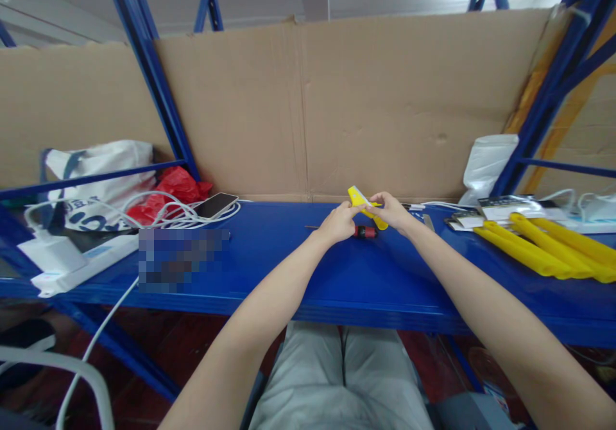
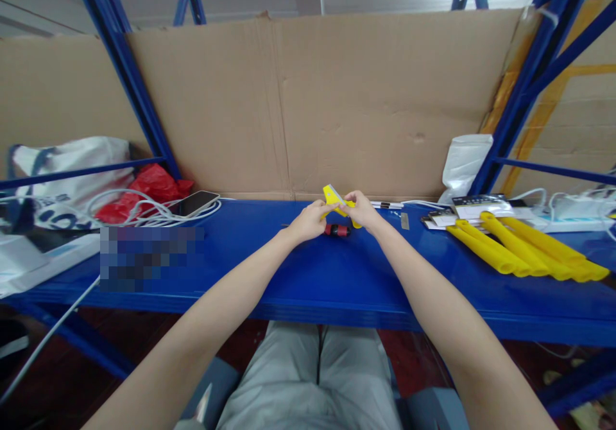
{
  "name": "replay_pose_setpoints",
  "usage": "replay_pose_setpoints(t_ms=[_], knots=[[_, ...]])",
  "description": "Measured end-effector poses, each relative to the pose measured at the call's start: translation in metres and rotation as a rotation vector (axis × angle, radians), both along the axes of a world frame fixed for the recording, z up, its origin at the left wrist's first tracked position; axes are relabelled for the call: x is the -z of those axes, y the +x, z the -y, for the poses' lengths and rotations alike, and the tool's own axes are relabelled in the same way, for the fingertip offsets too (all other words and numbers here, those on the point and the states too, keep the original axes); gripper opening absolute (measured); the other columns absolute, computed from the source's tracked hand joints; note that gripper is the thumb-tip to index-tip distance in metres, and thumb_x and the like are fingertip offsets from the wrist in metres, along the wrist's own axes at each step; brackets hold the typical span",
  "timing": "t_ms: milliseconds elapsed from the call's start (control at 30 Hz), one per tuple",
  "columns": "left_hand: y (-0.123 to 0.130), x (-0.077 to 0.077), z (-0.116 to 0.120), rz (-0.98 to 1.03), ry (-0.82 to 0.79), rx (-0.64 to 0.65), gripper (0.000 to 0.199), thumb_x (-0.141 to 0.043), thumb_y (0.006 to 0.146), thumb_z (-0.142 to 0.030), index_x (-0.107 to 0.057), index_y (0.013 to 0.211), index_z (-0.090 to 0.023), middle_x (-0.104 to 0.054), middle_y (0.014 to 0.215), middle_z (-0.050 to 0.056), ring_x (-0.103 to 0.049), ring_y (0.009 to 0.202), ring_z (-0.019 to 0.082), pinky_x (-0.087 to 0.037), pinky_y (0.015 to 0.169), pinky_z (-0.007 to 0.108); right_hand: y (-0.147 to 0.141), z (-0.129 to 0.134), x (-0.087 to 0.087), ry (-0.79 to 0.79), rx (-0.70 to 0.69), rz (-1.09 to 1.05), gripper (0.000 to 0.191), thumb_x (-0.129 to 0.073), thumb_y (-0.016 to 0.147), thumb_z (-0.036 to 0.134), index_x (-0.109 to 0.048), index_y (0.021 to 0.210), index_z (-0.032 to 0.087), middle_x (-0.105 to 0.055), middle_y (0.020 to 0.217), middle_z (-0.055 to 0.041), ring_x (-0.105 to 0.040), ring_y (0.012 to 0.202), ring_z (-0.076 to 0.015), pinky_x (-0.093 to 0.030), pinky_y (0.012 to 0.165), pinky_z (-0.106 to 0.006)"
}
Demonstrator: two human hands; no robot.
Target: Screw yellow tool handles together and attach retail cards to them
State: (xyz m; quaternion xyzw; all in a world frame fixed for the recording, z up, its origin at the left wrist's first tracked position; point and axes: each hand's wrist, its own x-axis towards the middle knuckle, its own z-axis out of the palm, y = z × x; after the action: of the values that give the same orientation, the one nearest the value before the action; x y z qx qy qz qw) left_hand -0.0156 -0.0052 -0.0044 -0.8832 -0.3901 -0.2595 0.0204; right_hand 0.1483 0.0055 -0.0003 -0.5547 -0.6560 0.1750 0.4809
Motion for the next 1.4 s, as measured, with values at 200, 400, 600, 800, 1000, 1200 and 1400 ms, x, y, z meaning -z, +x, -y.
replay_pose_setpoints(t_ms=[200,400,600,800,1000,1200,1400], knots=[[-0.002,-0.001,0.0,-0.063,0.006,0.012,0.056,-0.041,0.076,-0.004,-0.05,0.128,-0.021,-0.056,0.103,0.009,-0.057,0.092,0.019,-0.044,0.083,0.031,0.011,-0.004,-0.003,0.113,-0.022,0.23,0.02,-0.064,0.066,0.024,-0.053,0.081,0.018,-0.061,0.089,-0.0057,-0.056,0.087,-0.0188,-0.046,0.078,-0.034],[-0.002,-0.003,-0.001,-0.092,0.014,0.006,0.058,-0.041,0.075,-0.004,-0.047,0.13,-0.021,-0.058,0.099,0.008,-0.057,0.09,0.018,-0.044,0.082,0.03,0.018,-0.005,-0.006,0.198,-0.066,0.451,0.013,-0.063,0.068,0.024,-0.056,0.079,0.019,-0.06,0.089,-0.0061,-0.054,0.093,-0.0218,-0.04,0.086,-0.04],[-0.003,-0.002,-0.004,-0.088,0.018,0.011,0.058,-0.04,0.074,-0.003,-0.048,0.13,-0.019,-0.058,0.1,0.009,-0.057,0.089,0.018,-0.044,0.082,0.03,0.017,0.0,-0.008,0.259,-0.143,0.573,0.003,-0.056,0.074,0.021,-0.059,0.073,0.02,-0.059,0.095,-0.0069,-0.049,0.102,-0.0225,-0.035,0.091,-0.041],[-0.003,-0.003,-0.002,-0.076,0.004,0.015,0.059,-0.041,0.073,-0.003,-0.049,0.129,-0.019,-0.059,0.102,0.01,-0.058,0.091,0.018,-0.044,0.084,0.03,0.015,-0.004,-0.003,0.249,-0.136,0.578,0.008,-0.052,0.074,0.019,-0.059,0.069,0.02,-0.059,0.092,-0.0063,-0.05,0.099,-0.0219,-0.036,0.089,-0.041],[-0.003,-0.002,-0.002,-0.06,0.006,0.0,0.058,-0.042,0.073,-0.004,-0.049,0.129,-0.017,-0.058,0.104,0.011,-0.058,0.092,0.019,-0.044,0.084,0.031,0.01,-0.006,-0.002,0.246,-0.083,0.53,0.009,-0.053,0.069,0.016,-0.058,0.062,0.02,-0.061,0.083,-0.0046,-0.054,0.093,-0.0209,-0.036,0.091,-0.038],[-0.003,-0.001,-0.003,-0.044,0.014,-0.016,0.059,-0.042,0.073,-0.003,-0.049,0.129,-0.018,-0.058,0.103,0.01,-0.058,0.092,0.019,-0.045,0.082,0.03,0.003,-0.006,0.003,0.134,0.015,0.313,0.004,-0.055,0.069,0.02,-0.056,0.065,0.019,-0.06,0.079,-0.0042,-0.055,0.086,-0.0197,-0.042,0.082,-0.036],[-0.004,0.0,-0.005,-0.025,0.009,-0.011,0.058,-0.042,0.074,-0.005,-0.048,0.13,-0.018,-0.058,0.105,0.011,-0.058,0.094,0.02,-0.044,0.083,0.031,0.0,-0.005,0.005,0.108,-0.004,0.266,0.004,-0.053,0.071,0.02,-0.055,0.068,0.019,-0.06,0.08,-0.0046,-0.055,0.086,-0.0189,-0.042,0.083,-0.036]])
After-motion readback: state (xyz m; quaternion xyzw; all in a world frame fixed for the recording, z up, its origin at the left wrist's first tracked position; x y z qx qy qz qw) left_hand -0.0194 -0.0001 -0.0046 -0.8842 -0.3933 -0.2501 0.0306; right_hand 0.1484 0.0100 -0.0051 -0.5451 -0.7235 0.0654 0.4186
